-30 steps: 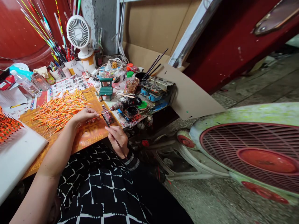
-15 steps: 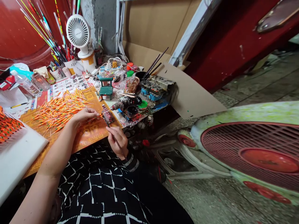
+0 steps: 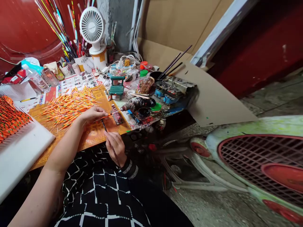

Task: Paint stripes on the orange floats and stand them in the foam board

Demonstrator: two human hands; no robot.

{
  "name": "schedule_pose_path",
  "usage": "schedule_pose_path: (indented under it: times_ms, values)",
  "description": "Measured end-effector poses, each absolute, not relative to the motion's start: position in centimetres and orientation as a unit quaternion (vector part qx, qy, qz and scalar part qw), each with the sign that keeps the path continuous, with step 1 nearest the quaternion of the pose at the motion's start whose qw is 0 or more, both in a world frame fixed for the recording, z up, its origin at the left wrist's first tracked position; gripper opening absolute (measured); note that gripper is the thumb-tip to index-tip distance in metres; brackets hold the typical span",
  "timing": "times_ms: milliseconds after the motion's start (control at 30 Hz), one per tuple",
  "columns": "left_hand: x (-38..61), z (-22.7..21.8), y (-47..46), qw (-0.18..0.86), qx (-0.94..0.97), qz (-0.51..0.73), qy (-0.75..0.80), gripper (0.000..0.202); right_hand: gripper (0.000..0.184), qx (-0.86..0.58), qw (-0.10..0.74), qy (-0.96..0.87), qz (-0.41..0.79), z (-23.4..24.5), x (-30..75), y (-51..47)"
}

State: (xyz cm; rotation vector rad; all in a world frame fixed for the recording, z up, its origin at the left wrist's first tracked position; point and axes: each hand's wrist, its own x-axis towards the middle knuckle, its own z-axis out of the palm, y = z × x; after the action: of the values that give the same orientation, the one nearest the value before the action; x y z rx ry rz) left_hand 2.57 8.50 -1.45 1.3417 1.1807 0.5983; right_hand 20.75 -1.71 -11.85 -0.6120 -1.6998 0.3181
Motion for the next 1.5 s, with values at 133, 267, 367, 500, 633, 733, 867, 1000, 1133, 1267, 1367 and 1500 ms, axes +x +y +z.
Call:
schedule_pose_path:
  times_ms: [133, 267, 367, 500, 633, 733, 867, 1000, 1133, 1267, 1367, 1500]
  values:
    - [2.53, -1.64, 8.59, 0.592, 0.570, 0.259, 0.508, 0.047, 0.050, -0.270, 0.604, -0.739, 0.132, -11.90, 20.64, -1.75]
    - [2.47, -1.75, 8.65, 0.591, 0.570, 0.255, 0.511, 0.048, 0.050, -0.276, 0.597, -0.743, 0.123, -11.86, 20.59, -1.81]
    - [2.47, -1.70, 8.64, 0.591, 0.570, 0.250, 0.513, 0.047, 0.050, -0.278, 0.598, -0.742, 0.126, -11.85, 20.55, -1.85]
    - [2.58, -1.63, 8.57, 0.593, 0.569, 0.255, 0.510, 0.046, 0.050, -0.276, 0.601, -0.737, 0.138, -11.89, 20.45, -1.93]
    - [2.69, -1.67, 8.51, 0.583, 0.562, 0.268, 0.521, 0.045, 0.050, -0.273, 0.595, -0.742, 0.144, -11.88, 20.32, -2.05]
    - [2.70, -1.77, 8.52, 0.579, 0.563, 0.267, 0.527, 0.046, 0.049, -0.273, 0.584, -0.752, 0.137, -11.79, 20.26, -2.18]
    - [2.75, -1.73, 8.52, 0.587, 0.574, 0.269, 0.504, 0.052, 0.047, -0.273, 0.563, -0.769, 0.135, -11.75, 20.30, -2.35]
    - [2.90, -1.57, 8.47, 0.595, 0.572, 0.268, 0.498, 0.056, 0.049, -0.272, 0.541, -0.783, 0.142, -11.91, 20.41, -2.43]
    - [2.86, -1.73, 8.49, 0.598, 0.575, 0.265, 0.491, 0.057, 0.050, -0.271, 0.529, -0.791, 0.145, -12.17, 20.46, -2.46]
    - [2.72, -2.02, 8.53, 0.596, 0.582, 0.267, 0.485, 0.056, 0.051, -0.273, 0.526, -0.791, 0.150, -12.36, 20.48, -2.47]
    - [2.78, -1.95, 8.46, 0.596, 0.578, 0.273, 0.486, 0.056, 0.048, -0.274, 0.526, -0.791, 0.151, -12.33, 20.48, -2.48]
    - [2.96, -1.57, 8.26, 0.600, 0.569, 0.271, 0.492, 0.056, 0.046, -0.277, 0.549, -0.774, 0.148, -12.12, 20.41, -2.52]
